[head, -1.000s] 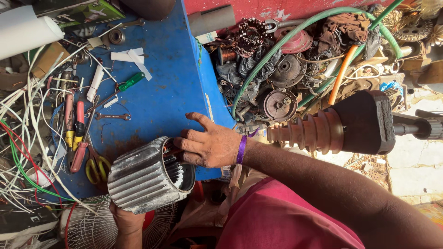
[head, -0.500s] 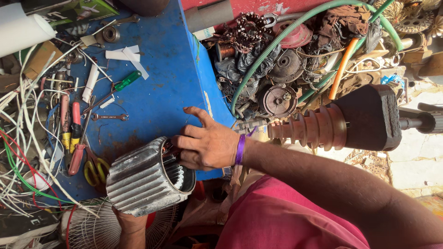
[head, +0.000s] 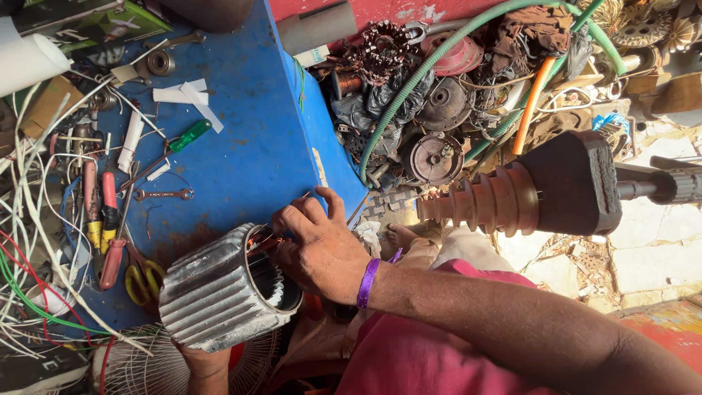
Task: The person winds a copper wire coil into the slots of a cylindrical motor stator. They hold the stator with one hand and feed the wire into the slots with the other, occasionally adjusting the wire and rotating the stator to access different slots.
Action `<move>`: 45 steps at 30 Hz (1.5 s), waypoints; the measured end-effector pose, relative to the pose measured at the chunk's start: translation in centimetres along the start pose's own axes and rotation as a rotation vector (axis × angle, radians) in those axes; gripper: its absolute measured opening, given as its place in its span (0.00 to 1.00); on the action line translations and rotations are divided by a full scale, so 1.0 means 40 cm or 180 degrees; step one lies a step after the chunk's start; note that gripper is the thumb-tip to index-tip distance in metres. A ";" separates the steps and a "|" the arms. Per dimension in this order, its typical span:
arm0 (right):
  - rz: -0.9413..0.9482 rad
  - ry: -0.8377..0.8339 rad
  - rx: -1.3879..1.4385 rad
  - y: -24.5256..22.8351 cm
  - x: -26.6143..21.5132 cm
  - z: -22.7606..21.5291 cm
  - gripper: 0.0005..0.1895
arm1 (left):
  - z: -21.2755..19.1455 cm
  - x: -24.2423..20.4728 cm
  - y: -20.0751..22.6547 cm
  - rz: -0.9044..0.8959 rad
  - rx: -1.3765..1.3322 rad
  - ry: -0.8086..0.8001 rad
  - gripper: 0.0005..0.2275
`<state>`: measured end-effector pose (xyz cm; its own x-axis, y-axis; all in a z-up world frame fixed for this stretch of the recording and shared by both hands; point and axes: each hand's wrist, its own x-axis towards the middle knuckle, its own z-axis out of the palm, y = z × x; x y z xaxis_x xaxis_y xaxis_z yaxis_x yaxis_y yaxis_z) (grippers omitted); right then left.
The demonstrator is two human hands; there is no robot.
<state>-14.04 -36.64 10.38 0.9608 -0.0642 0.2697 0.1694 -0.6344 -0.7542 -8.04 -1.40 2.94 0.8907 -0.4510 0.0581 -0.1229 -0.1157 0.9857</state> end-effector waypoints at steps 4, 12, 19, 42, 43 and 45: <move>-0.0588 -0.0112 -0.0282 0.029 -0.006 -0.001 0.07 | 0.021 0.014 0.021 0.0468 0.1152 -0.0146 0.23; -0.1440 -0.0192 -0.0641 0.068 0.009 -0.008 0.07 | 0.065 0.011 0.036 0.0202 0.0412 0.0308 0.21; -0.0819 -0.0374 -0.0450 0.029 0.006 0.001 0.09 | -0.041 -0.023 0.015 -0.1004 -0.0133 0.0701 0.21; -0.2403 0.0136 -0.1454 0.109 -0.036 0.028 0.09 | 0.122 0.054 0.027 -0.1504 -0.1784 0.1817 0.15; -0.2511 0.0144 -0.1519 0.106 -0.029 0.023 0.11 | 0.123 0.057 0.019 -0.1659 -0.1698 0.2101 0.16; -0.2720 0.0171 -0.1681 0.105 -0.017 0.009 0.17 | 0.123 0.069 0.004 -0.1815 -0.2060 0.2145 0.15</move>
<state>-13.91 -38.98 6.84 0.5492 0.5458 0.6328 0.6658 -0.7434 0.0634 -7.75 -7.01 2.49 0.8245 0.1210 -0.5528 0.4613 0.4221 0.7804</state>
